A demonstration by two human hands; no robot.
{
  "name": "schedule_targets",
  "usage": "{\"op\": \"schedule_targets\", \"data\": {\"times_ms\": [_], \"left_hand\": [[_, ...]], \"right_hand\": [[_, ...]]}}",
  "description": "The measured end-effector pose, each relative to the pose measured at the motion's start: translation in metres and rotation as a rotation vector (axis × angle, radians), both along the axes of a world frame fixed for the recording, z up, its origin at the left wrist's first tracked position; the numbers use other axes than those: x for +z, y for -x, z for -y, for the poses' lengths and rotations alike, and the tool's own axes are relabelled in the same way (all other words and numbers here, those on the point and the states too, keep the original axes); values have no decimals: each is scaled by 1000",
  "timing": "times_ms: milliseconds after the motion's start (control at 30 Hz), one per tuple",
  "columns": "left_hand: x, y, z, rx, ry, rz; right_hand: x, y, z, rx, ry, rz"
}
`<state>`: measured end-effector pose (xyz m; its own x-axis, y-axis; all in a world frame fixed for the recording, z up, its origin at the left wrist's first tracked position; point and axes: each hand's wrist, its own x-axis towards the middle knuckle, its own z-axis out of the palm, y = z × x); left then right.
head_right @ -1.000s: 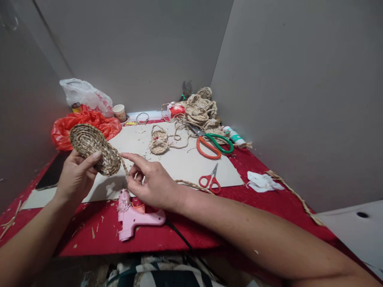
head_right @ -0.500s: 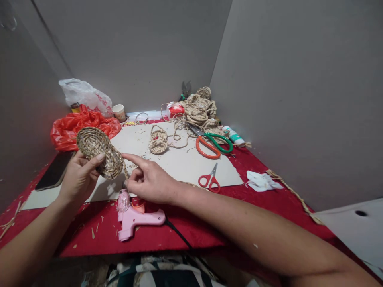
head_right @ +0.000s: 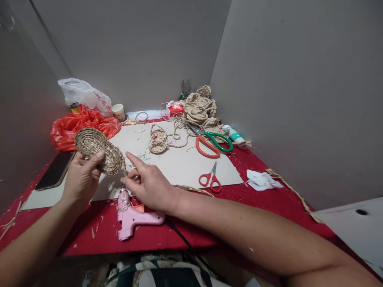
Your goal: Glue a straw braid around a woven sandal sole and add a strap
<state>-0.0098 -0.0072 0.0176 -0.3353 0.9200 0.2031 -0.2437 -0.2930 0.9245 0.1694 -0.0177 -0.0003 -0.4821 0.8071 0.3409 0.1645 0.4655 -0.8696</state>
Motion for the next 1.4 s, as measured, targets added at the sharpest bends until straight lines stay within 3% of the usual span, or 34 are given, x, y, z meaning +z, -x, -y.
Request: {"op": "schedule_targets", "data": {"times_ms": [167,333,567,833,1000,1400], "left_hand": [[2,-7,0,54,-2,41],[3,-14,1,48,5,105],[8,-23,2,87,78,152],[16,-42,-1,96,45,163],[25,-58,-3,110,-13,189],[37,-93,-18,136,-171,251]], "right_hand": [[1,0,-1,-47,-41,32],[1,-2,-1,-105,-173,140],[2,-2,0,-164,-260,353],[7,-5,-1,-241,-357,502],[14,-7,-2,-284,-292,382],[17,-4,-16,-317,-84,-165]]}}
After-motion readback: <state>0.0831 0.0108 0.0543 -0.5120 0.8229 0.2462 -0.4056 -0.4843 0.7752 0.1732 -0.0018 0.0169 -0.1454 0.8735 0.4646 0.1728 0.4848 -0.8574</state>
